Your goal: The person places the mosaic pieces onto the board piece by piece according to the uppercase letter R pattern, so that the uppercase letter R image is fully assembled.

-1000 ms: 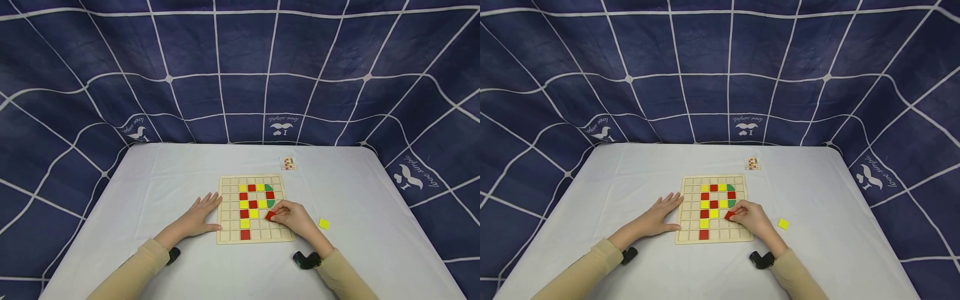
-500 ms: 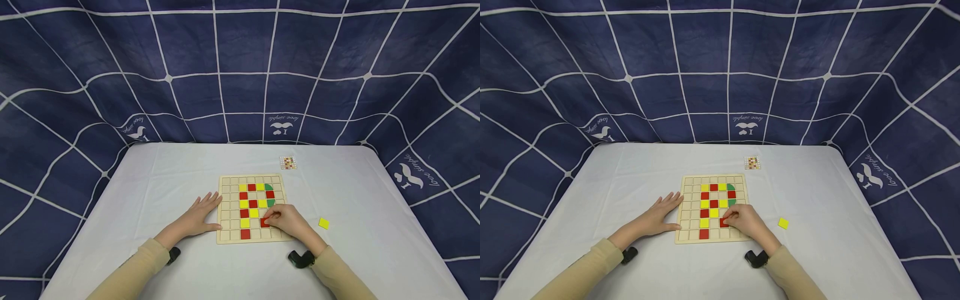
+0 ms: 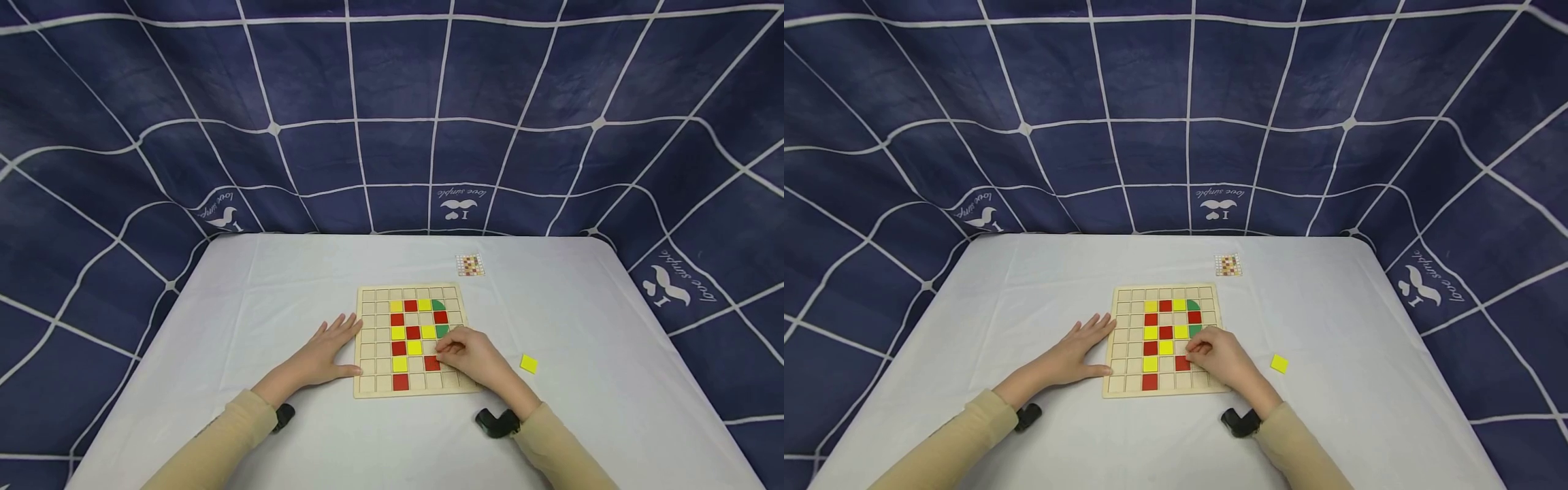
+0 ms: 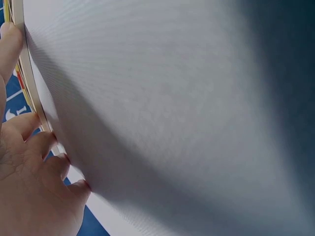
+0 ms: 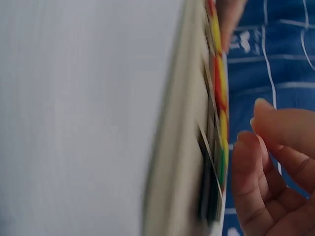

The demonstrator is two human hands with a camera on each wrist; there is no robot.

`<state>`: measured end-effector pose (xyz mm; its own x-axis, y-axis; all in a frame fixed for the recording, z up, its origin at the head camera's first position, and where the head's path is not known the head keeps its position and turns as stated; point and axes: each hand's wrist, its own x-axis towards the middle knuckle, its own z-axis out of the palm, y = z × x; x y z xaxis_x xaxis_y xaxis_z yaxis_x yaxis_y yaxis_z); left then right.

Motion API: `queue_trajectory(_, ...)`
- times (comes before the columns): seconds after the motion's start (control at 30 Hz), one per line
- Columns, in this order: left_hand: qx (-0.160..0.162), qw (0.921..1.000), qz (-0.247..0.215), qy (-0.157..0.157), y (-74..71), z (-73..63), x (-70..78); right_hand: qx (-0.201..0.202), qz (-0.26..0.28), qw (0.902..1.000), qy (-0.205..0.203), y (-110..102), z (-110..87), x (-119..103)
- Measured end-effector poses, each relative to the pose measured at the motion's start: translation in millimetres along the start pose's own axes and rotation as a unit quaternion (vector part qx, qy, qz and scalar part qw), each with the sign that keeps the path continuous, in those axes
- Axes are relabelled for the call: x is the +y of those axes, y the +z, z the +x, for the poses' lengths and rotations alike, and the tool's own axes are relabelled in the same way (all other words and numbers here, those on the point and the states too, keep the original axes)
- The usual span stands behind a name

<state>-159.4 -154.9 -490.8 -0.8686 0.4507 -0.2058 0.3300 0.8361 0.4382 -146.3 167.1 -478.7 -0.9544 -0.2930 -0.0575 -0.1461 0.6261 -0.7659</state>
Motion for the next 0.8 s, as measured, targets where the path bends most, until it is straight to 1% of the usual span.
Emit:
queue_trajectory(0.1, 0.002, 1.0000, 0.000, 0.000, -0.7, 0.2, 0.5, 0.014, 0.014, 0.9998, 0.005, -16.6, -3.9, 9.0)
queue_trajectory(0.2, 0.003, 1.0000, 0.001, 0.000, -1.5, 0.3, 0.9, 0.033, 0.017, 0.9989, 0.029, -35.5, -9.8, 20.2)
queue_trajectory(0.3, 0.001, 1.0000, 0.003, 0.001, -2.1, 0.5, 1.0, 0.058, 0.006, 0.9968, 0.054, -52.9, -17.4, 31.8)
queue_trajectory(0.43, -0.001, 1.0000, 0.003, 0.002, -2.2, 0.5, 0.6, 0.081, -0.020, 0.9938, 0.073, -70.6, -28.4, 45.2)
queue_trajectory(0.57, 0.000, 1.0000, -0.004, 0.000, -1.3, 0.2, 0.3, 0.079, -0.050, 0.9920, 0.084, -81.1, -38.8, 57.3)
queue_trajectory(0.8, 0.005, 0.9999, -0.010, 0.003, 0.8, -1.2, -0.5, 0.044, -0.088, 0.9907, 0.095, -88.0, -55.8, 75.7)
